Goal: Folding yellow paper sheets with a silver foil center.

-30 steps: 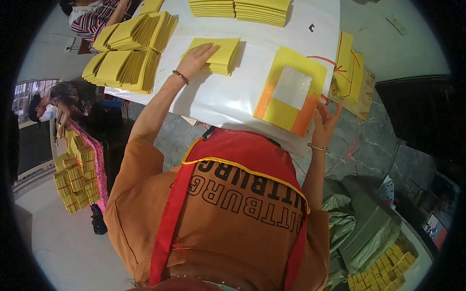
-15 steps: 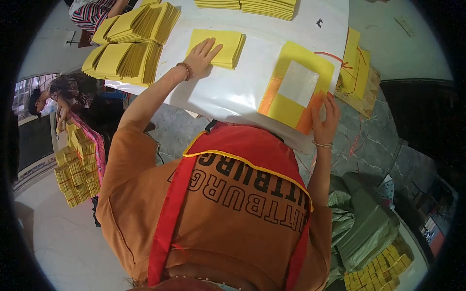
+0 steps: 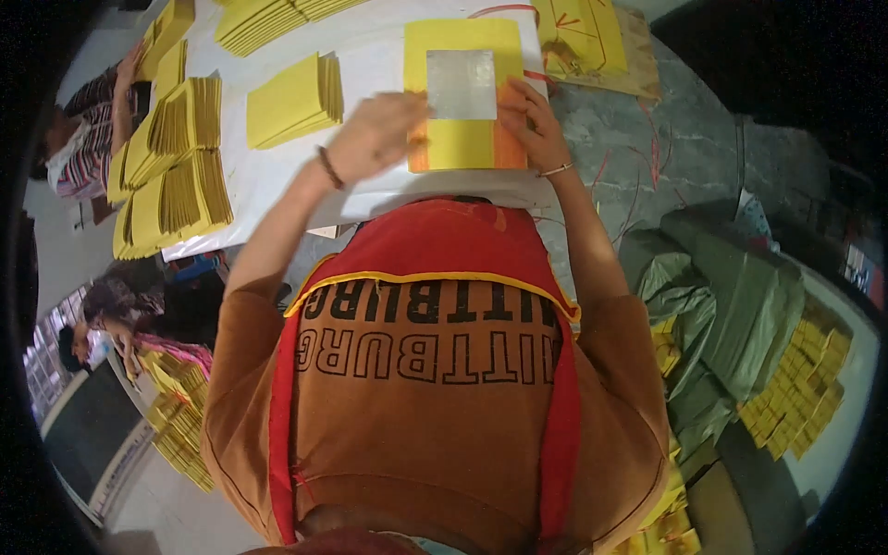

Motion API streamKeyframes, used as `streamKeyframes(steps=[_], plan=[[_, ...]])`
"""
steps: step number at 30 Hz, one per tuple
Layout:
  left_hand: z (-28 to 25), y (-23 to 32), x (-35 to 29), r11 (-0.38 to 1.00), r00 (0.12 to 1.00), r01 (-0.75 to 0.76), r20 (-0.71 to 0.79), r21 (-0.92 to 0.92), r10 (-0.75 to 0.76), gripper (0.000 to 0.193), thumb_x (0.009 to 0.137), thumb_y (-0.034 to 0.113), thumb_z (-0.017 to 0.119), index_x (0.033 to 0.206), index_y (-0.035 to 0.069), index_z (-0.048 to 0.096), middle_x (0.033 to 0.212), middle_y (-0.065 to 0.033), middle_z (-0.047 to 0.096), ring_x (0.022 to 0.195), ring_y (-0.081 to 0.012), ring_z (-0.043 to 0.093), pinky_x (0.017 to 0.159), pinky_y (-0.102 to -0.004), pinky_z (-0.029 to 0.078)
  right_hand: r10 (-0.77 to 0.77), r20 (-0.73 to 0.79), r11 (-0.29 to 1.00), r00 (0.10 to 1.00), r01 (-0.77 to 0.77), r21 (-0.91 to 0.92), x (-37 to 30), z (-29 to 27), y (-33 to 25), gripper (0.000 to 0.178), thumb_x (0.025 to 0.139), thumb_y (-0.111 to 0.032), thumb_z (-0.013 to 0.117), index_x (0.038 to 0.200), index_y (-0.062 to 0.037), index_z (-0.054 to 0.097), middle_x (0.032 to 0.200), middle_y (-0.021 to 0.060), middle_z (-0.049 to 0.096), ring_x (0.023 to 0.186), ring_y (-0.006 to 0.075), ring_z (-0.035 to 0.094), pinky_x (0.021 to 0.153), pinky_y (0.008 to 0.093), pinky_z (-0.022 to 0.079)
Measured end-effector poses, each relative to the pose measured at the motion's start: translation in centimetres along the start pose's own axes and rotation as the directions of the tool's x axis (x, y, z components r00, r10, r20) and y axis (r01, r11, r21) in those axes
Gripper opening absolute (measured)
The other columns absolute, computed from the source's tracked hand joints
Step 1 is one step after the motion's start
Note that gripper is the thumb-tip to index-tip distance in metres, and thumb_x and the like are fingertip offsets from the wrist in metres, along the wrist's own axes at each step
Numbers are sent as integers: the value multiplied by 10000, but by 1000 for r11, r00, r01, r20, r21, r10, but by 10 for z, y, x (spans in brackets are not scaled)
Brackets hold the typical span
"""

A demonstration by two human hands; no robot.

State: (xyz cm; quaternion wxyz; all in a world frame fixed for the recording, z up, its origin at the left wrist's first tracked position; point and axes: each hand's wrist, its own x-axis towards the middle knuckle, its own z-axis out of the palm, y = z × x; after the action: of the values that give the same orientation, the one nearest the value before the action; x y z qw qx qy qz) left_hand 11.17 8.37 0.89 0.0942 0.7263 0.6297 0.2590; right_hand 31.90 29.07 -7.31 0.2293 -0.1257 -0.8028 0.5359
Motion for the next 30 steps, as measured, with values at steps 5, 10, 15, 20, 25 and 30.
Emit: streamKeyframes(steps=[5, 10, 15, 20, 25, 30], plan=[[25, 31, 22, 991, 989, -82, 131, 109, 68, 483, 690, 307, 702, 1103, 89, 579, 1091, -99, 528, 985, -255, 471, 848, -349, 387, 71, -39, 997, 997, -70, 42, 0, 0, -2, 204, 853, -99, 554, 1033, -36, 627, 1350, 89, 407, 1242, 205, 374, 1009, 322, 301], [18, 22, 32, 978, 986, -13, 158, -207, 47, 256, 783, 213, 638, 989, 61, 624, 903, -100, 592, 834, -249, 557, 729, -327, 456, 60, -29, 991, 998, -56, 121, -2, 1, 10, 208, 865, -121, 540, 1029, -29, 630, 1345, 82, 410, 1237, 194, 375, 995, 307, 318], [21, 17, 33, 944, 987, 120, 139, -307, -80, 165, 820, 169, 601, 895, 27, 639, 763, -96, 613, 709, -236, 583, 650, -315, 470, 64, -54, 991, 996, -58, 119, -2, 1, 4, 229, 861, -160, 541, 1031, -40, 639, 1306, 88, 453, 1181, 203, 432, 978, 296, 334], [18, 17, 36, 846, 928, 354, 261, -399, -265, 190, 817, 184, 572, 868, 17, 646, 807, -109, 653, 692, -234, 613, 626, -312, 474, 61, -49, 991, 997, -54, 126, -2, 0, 6, 227, 860, -152, 536, 1030, -42, 640, 1300, 95, 459, 1185, 208, 431, 978, 297, 335], [19, 12, 39, 757, 884, 451, 353, -474, -306, 179, 849, 157, 576, 892, -7, 635, 738, -46, 621, 664, -80, 539, 613, -238, 444, 59, -52, 988, 997, -51, 143, 0, 0, 4, 219, 858, -144, 540, 1022, -43, 644, 1304, 92, 458, 1184, 202, 434, 975, 294, 338], [18, 8, 37, 760, 896, 427, 341, -490, -284, 185, 861, 154, 562, 913, -7, 636, 739, -43, 623, 670, -78, 534, 614, -227, 438, 70, -16, 989, 997, -67, 132, 1, -3, -1, 220, 858, -121, 540, 1033, -30, 638, 1323, 89, 435, 1224, 199, 390, 1000, 297, 311]])
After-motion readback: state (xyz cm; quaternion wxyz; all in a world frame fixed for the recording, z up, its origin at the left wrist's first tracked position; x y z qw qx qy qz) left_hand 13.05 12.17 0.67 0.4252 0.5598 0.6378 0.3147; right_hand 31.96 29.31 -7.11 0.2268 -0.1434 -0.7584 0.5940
